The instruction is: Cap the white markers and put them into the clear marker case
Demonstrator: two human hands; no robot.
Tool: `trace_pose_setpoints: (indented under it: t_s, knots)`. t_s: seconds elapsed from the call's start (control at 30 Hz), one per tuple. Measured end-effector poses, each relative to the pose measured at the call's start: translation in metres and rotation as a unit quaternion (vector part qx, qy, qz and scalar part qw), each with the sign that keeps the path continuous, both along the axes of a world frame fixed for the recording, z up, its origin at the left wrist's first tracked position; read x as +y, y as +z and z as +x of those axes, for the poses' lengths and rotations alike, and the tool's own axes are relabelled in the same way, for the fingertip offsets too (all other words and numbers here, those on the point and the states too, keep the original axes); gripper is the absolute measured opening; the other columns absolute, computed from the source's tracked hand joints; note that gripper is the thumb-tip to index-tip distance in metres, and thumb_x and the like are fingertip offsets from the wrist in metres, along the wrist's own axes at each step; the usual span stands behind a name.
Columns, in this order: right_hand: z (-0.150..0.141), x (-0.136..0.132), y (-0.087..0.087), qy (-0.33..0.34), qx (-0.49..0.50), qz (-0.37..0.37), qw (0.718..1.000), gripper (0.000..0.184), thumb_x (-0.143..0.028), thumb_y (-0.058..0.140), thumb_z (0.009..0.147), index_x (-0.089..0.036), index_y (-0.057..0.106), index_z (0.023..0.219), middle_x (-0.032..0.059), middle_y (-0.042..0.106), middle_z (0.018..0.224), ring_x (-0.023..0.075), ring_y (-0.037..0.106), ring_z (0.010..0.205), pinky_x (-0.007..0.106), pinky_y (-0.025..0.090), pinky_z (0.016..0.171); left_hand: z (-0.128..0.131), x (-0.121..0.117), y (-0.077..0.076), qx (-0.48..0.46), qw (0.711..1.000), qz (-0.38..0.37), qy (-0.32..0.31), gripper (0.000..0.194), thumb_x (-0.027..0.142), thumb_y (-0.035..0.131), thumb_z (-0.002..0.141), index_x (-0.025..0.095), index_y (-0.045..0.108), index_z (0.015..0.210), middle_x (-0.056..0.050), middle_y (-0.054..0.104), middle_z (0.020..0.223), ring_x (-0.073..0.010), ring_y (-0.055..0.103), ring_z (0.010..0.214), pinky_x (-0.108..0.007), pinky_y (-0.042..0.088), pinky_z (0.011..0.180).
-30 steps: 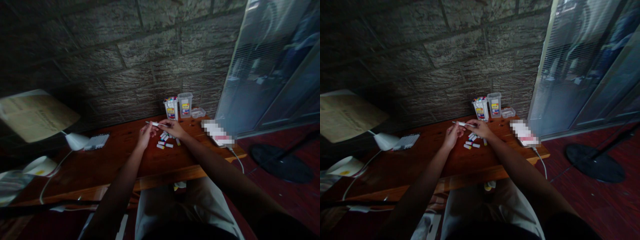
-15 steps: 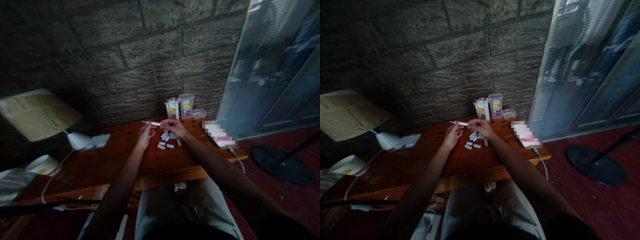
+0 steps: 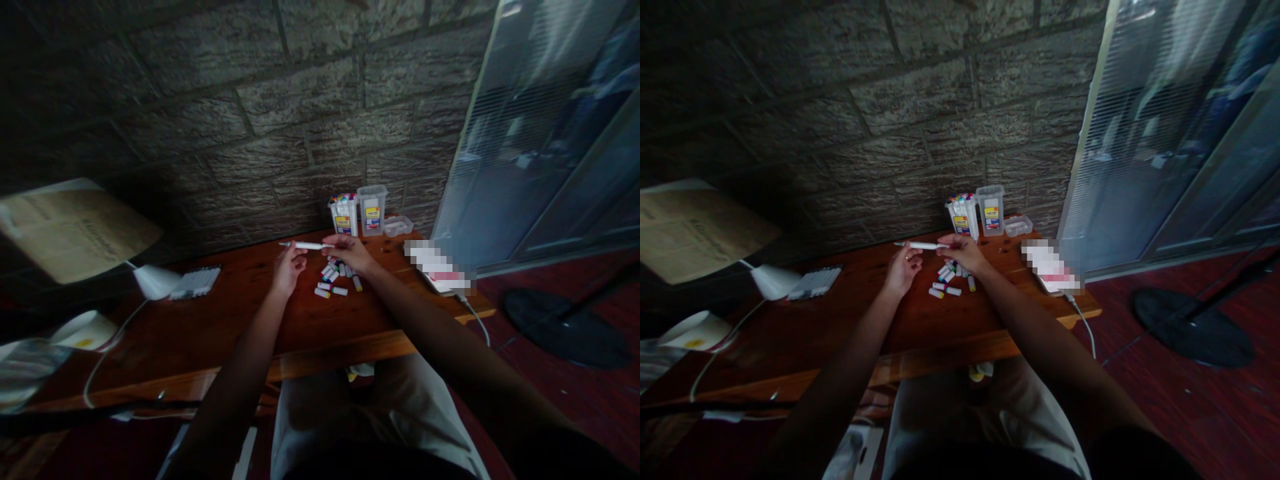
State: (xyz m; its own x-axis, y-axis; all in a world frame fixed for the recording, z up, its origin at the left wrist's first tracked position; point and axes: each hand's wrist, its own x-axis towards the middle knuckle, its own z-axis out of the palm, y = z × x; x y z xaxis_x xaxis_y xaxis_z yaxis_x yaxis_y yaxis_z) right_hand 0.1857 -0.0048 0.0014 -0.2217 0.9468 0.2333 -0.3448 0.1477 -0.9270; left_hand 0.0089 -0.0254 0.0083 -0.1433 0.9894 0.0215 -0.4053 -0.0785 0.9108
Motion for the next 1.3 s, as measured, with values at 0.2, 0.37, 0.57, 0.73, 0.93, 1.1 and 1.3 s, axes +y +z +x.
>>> trace_pose_setpoints:
  t_s: [0.2, 0.37, 0.57, 0.73, 0.93, 1.1, 1.3]
  knots:
    - [0.0008, 0.0005, -0.0007, 0.011, -0.019, 0.006, 1.0, 0.037, -0.029, 0.084, 0.058, -0.017, 0.068, 0.089, 0.0018, 0.072, 0.078, 0.0113, 0.067, 0.066, 0.018, 0.049, 0.05, 0.0007, -0.0011, -0.0003, 0.003, 1.0, 0.009, -0.008, 0.044, 0.048, 0.083, 0.059, 0.017, 0.06, 0.08, 0.0, 0.066, 0.076, -0.0057, 0.052, 0.053, -0.019, 0.038, 0.052]
    - [-0.0009, 0.0027, -0.0038, -0.002, -0.035, 0.015, 0.999, 0.036, -0.032, 0.084, 0.06, -0.017, 0.068, 0.088, 0.0015, 0.071, 0.077, 0.0101, 0.065, 0.06, 0.016, 0.044, 0.043, 0.0019, -0.0022, 0.0013, 0.001, 1.0, 0.003, -0.002, 0.044, 0.049, 0.082, 0.059, 0.017, 0.06, 0.079, 0.0, 0.065, 0.076, -0.0057, 0.051, 0.052, -0.02, 0.036, 0.051]
    - [0.0003, 0.0065, -0.0062, -0.006, -0.031, 0.024, 0.999, 0.036, -0.028, 0.083, 0.06, -0.017, 0.07, 0.091, 0.0002, 0.071, 0.074, 0.0081, 0.06, 0.056, 0.017, 0.044, 0.044, 0.0008, -0.0019, 0.0036, -0.009, 1.0, 0.004, -0.003, 0.04, 0.047, 0.081, 0.061, 0.018, 0.059, 0.078, 0.0, 0.064, 0.076, -0.006, 0.049, 0.051, -0.02, 0.033, 0.049]
    - [0.0007, 0.0058, -0.0042, -0.006, -0.035, 0.019, 0.999, 0.035, -0.028, 0.083, 0.062, -0.017, 0.069, 0.092, 0.0016, 0.072, 0.077, 0.0097, 0.064, 0.06, 0.017, 0.045, 0.046, -0.0013, -0.0001, 0.0027, -0.016, 1.0, -0.015, -0.013, 0.034, 0.044, 0.077, 0.065, 0.017, 0.059, 0.077, 0.001, 0.064, 0.076, -0.0065, 0.05, 0.053, -0.02, 0.035, 0.051]
    - [-0.0006, 0.0014, -0.0008, -0.012, -0.055, -0.002, 0.998, 0.032, -0.039, 0.078, 0.071, -0.018, 0.067, 0.092, 0.0029, 0.072, 0.08, 0.0084, 0.064, 0.055, 0.015, 0.042, 0.04, -0.0018, -0.0014, 0.0046, -0.025, 0.999, -0.026, -0.039, 0.024, 0.037, 0.066, 0.073, 0.018, 0.065, 0.087, 0.0, 0.063, 0.076, -0.0067, 0.049, 0.053, -0.02, 0.036, 0.052]
    - [-0.0015, -0.0002, 0.0012, -0.029, -0.067, 0.006, 0.997, 0.031, -0.044, 0.073, 0.075, -0.018, 0.067, 0.09, 0.0016, 0.071, 0.074, 0.0062, 0.056, 0.048, 0.017, 0.045, 0.043, -0.0027, -0.0033, 0.0055, -0.023, 0.997, -0.021, -0.065, 0.026, 0.036, 0.064, 0.073, 0.019, 0.067, 0.093, 0.0, 0.064, 0.076, -0.0084, 0.051, 0.055, -0.021, 0.038, 0.054]
    - [-0.0006, -0.0029, 0.0028, -0.005, -0.083, 0.017, 0.996, 0.034, -0.049, 0.072, 0.074, -0.019, 0.067, 0.089, 0.0002, 0.069, 0.071, 0.0049, 0.051, 0.044, 0.017, 0.04, 0.04, -0.0057, -0.001, 0.0025, -0.038, 0.996, -0.029, -0.076, 0.027, 0.037, 0.064, 0.074, 0.02, 0.068, 0.094, 0.0, 0.063, 0.075, -0.0089, 0.052, 0.057, -0.022, 0.039, 0.055]
